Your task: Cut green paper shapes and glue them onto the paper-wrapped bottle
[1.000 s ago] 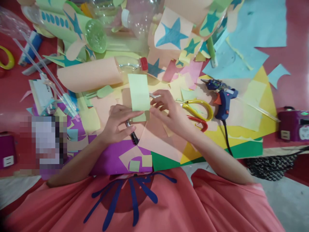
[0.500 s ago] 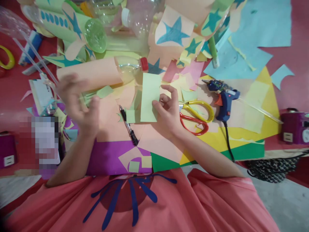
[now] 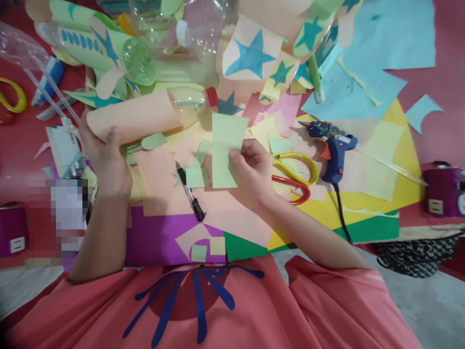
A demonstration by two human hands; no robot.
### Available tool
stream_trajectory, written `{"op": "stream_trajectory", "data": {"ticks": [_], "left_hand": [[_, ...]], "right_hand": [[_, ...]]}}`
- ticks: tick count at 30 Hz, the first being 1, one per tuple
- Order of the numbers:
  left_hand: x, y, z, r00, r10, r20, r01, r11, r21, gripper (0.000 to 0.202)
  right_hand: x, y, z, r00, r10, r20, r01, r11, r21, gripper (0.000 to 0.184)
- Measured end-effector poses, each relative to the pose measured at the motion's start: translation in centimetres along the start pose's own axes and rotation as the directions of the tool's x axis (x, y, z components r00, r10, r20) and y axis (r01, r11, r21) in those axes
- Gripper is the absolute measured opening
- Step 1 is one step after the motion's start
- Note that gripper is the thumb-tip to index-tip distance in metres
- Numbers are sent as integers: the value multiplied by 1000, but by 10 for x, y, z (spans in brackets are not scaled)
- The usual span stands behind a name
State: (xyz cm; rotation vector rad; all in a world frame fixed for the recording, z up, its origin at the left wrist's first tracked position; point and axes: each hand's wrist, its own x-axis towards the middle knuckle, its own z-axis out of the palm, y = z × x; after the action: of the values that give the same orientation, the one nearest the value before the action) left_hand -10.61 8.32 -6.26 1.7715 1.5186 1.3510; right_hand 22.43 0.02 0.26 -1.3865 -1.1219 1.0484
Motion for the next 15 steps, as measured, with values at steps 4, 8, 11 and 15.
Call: {"op": "stream_trajectory", "data": {"ticks": [4,8,11,15], "left_hand": [[-2,8,10,994,-22,-103,21,1000,-12,69],[1,23,16,995,-26,-98,18,997,-79,79],[6,29,19,986,-29,-165,2,987,-162,89],[11,36,18,933,22,-360,-83,985,-153,94]], "right_hand": [[1,0,-6,999,12,-47,-10,999,44,33],[5,6,-9,997,-32,-77,44,986,161,39],[9,10,-9,993,-55,-105,77,973,219,45],[14,11,-8,993,-58,-100,84,958,274,50]]}}
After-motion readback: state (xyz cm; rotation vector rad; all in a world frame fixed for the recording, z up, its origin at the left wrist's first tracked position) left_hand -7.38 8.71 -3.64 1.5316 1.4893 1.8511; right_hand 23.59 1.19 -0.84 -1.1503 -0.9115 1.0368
